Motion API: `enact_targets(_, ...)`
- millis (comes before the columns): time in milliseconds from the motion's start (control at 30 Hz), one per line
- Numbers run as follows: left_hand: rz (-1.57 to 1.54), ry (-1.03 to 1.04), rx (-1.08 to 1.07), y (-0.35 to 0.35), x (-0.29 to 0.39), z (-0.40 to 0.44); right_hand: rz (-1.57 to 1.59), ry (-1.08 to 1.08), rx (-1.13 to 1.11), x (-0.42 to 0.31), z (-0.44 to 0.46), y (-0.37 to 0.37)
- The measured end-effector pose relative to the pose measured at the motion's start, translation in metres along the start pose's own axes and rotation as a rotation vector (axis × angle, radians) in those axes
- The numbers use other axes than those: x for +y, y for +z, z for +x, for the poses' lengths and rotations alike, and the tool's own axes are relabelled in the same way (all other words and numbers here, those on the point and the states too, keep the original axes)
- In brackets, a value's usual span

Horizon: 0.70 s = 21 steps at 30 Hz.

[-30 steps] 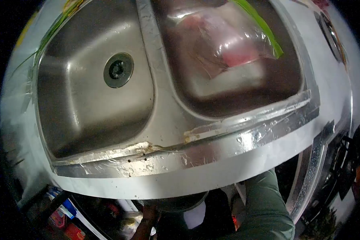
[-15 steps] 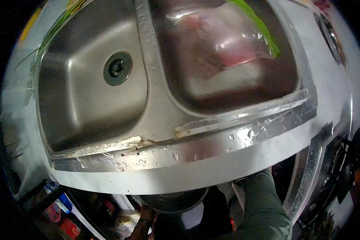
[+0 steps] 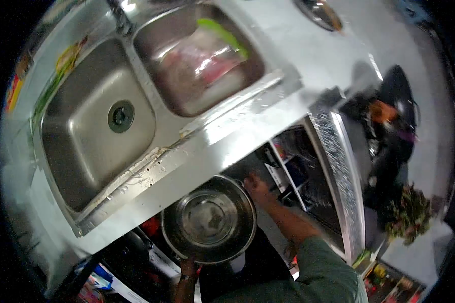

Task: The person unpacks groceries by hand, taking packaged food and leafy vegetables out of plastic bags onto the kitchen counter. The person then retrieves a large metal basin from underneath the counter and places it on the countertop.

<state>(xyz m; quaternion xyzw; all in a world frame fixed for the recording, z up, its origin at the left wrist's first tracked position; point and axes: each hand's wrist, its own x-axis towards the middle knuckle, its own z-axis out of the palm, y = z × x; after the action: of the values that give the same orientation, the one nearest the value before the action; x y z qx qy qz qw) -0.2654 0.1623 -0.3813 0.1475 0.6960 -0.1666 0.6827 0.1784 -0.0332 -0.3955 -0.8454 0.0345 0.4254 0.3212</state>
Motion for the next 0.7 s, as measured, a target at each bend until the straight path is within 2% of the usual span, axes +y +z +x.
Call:
enact_targets(67,0.005,-0.014,0.0,-0.004,0.014,-0.009,-0.13,0.013,0.084,0.042,-0.051,0.006)
enact_targets(100,0.033,0.011,0.019,-0.002,0.02,-0.018,-0.179,-0.006,0.101,0.03,-0.098,-0.003)
enact_targets(133,0.194,0.208,0.109,0.002,0.025,-0.025,-0.161,-0.008,0.144,0.04,-0.122,-0.003)
enact_targets(200,0.289,0.204,0.026,-0.001,0.036,-0.011,0.118,0.0,-0.029,0.066,-0.163,0.0)
enact_targets(233,0.36,0.182,-0.031,-0.002,0.044,-0.016,0.138,-0.003,0.0,0.065,-0.188,-0.001)
enact_targets(267,0.389,0.192,-0.042,-0.005,0.048,-0.022,0.263,0.105,-0.02,0.065,-0.214,-0.001)
enact_targets(300,0.541,0.334,-0.097,-0.001,0.054,-0.037,0.394,0.214,-0.043,0.059,-0.242,0.001)
enact_targets(400,0.838,0.46,-0.218,0.036,0.081,-0.104,0.607,0.161,-0.09,0.046,-0.289,-0.007)
enact_targets(467,0.69,0.311,-0.158,0.079,0.088,-0.172,0.554,0.182,-0.06,0.047,-0.305,-0.009)
enact_targets(500,0.902,0.242,-0.163,0.076,0.097,-0.163,0.487,0.219,-0.048,0.049,-0.314,-0.008)
enact_targets(700,0.768,0.466,-0.355,0.103,0.075,-0.196,0.746,0.242,0.069,0.07,-0.356,-0.014)
